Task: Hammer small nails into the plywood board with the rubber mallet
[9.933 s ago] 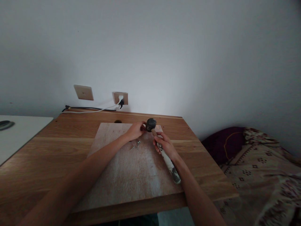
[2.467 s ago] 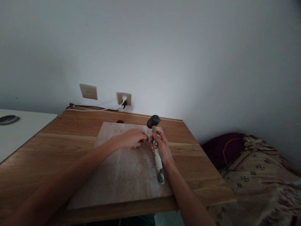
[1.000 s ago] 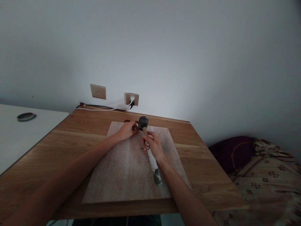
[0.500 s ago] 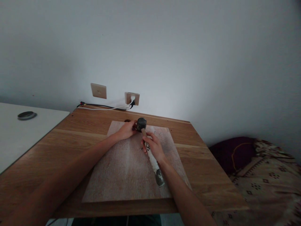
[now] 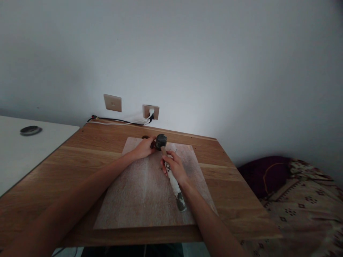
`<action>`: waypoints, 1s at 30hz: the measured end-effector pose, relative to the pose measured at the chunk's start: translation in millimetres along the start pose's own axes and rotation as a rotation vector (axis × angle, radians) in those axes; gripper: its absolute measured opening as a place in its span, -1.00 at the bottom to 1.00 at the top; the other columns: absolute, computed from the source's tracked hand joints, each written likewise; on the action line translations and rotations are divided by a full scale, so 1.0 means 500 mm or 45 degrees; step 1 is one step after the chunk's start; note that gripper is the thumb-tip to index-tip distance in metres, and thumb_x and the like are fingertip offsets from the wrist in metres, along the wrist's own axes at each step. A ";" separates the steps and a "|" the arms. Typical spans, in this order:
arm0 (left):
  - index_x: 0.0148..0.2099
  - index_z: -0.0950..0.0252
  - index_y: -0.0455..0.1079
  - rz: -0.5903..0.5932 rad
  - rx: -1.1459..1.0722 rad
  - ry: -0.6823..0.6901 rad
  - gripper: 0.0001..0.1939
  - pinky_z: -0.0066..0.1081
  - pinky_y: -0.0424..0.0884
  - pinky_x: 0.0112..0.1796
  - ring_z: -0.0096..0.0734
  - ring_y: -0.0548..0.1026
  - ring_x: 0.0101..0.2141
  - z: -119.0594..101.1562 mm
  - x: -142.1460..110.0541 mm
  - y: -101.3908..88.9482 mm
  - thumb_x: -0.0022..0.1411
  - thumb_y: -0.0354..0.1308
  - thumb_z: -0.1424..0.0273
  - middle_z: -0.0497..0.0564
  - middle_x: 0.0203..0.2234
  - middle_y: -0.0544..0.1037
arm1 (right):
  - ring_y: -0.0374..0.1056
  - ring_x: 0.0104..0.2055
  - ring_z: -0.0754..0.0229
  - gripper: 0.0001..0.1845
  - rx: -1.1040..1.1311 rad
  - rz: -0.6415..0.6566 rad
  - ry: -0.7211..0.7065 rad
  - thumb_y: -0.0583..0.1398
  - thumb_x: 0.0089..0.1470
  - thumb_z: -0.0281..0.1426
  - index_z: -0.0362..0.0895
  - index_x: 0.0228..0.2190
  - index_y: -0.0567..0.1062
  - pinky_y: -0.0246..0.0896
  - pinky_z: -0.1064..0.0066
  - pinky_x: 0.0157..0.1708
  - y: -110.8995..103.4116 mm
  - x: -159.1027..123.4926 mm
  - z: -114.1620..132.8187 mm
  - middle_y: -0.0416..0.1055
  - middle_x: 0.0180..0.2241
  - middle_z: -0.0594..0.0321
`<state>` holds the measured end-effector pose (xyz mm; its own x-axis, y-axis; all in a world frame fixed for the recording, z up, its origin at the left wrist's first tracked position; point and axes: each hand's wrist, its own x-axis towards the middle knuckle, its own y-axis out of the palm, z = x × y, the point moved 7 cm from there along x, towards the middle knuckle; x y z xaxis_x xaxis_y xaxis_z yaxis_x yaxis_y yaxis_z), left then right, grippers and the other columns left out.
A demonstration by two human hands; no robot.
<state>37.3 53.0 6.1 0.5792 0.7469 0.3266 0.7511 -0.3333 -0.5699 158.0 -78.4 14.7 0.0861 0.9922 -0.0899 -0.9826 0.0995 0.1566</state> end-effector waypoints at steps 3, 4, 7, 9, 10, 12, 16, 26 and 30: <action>0.13 0.35 0.45 0.000 0.004 0.001 -0.49 -0.33 0.49 -0.24 -0.22 0.64 -0.29 -0.001 0.001 0.001 0.09 0.29 0.52 0.06 -0.28 0.68 | 0.24 -0.75 0.33 -0.53 0.019 -0.016 -0.001 0.36 -0.13 -0.10 -0.07 -0.25 0.38 0.09 0.52 -0.80 -0.003 0.003 -0.001 0.47 -0.59 0.44; 0.14 0.35 0.44 0.003 -0.002 -0.002 -0.48 -0.33 0.50 -0.23 -0.22 0.64 -0.29 -0.002 0.001 0.001 0.10 0.28 0.53 0.05 -0.28 0.68 | 0.23 -0.75 0.33 -0.54 0.026 -0.020 -0.001 0.36 -0.14 -0.10 -0.06 -0.26 0.38 0.09 0.52 -0.81 -0.005 0.005 -0.001 0.47 -0.60 0.44; 0.17 0.33 0.42 0.025 -0.037 -0.011 -0.46 -0.34 0.51 -0.21 -0.25 0.65 -0.28 -0.011 -0.002 0.000 0.10 0.25 0.55 0.03 -0.29 0.68 | 0.22 -0.76 0.33 -0.55 0.065 -0.015 0.029 0.38 -0.17 -0.13 -0.06 -0.29 0.39 0.07 0.52 -0.81 -0.010 0.008 0.001 0.47 -0.61 0.43; 0.16 0.33 0.41 0.019 0.000 -0.023 -0.50 -0.35 0.49 -0.23 -0.28 0.63 -0.30 -0.023 -0.007 -0.006 0.14 0.23 0.52 0.00 -0.32 0.66 | 0.22 -0.75 0.34 -0.58 0.126 -0.035 0.014 0.39 -0.16 -0.16 -0.06 -0.31 0.39 0.06 0.52 -0.81 -0.018 0.006 0.010 0.47 -0.59 0.43; 0.14 0.32 0.41 0.005 0.055 -0.023 -0.54 -0.35 0.47 -0.25 -0.28 0.61 -0.32 -0.032 -0.010 -0.010 0.17 0.23 0.49 0.00 -0.33 0.64 | 0.22 -0.74 0.34 -0.61 0.170 -0.052 -0.016 0.38 -0.13 -0.17 -0.06 -0.31 0.39 0.06 0.52 -0.80 -0.024 0.005 0.018 0.46 -0.58 0.43; 0.04 0.32 0.44 -0.010 0.220 0.004 -0.66 -0.34 0.43 -0.27 -0.27 0.57 -0.34 -0.059 -0.017 -0.018 0.21 0.22 0.42 0.01 -0.35 0.61 | 0.20 -0.73 0.35 -0.66 0.268 -0.081 -0.086 0.33 -0.08 -0.21 -0.06 -0.27 0.39 0.03 0.52 -0.79 -0.035 0.001 0.034 0.46 -0.56 0.43; -0.17 0.26 0.49 0.315 0.475 0.223 -0.87 -0.33 0.41 -0.24 -0.22 0.57 -0.28 -0.137 -0.040 0.024 0.21 0.23 0.39 0.04 -0.31 0.61 | 0.11 -0.74 0.35 -0.61 0.401 -0.091 -0.068 0.22 -0.08 -0.31 -0.08 -0.14 0.42 -0.05 0.53 -0.79 -0.049 0.002 0.037 0.39 -0.59 0.47; 0.03 0.27 0.57 0.608 0.495 0.562 -0.64 -0.17 0.46 0.00 -0.02 0.62 -0.07 -0.220 -0.099 0.109 0.17 0.32 0.56 0.18 -0.06 0.67 | -0.04 -0.70 0.34 -0.66 0.555 -0.181 0.021 0.21 -0.20 -0.36 -0.05 -0.26 0.41 -0.14 0.49 -0.74 -0.072 0.017 0.017 0.15 -0.64 0.51; 0.01 0.34 0.58 0.619 0.465 0.554 -0.67 -0.09 0.46 0.03 0.06 0.62 -0.05 -0.210 -0.093 0.106 0.18 0.31 0.60 0.24 -0.06 0.69 | -0.03 -0.69 0.34 -0.64 0.552 -0.149 0.019 0.22 -0.21 -0.35 -0.05 -0.25 0.41 -0.16 0.49 -0.73 -0.068 0.016 0.018 0.16 -0.63 0.50</action>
<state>83.4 -59.7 40.1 0.9491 0.2437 0.1995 0.2692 -0.2989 -0.9156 193.4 -73.2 17.7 0.1871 0.9716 -0.1449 -0.8063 0.2361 0.5423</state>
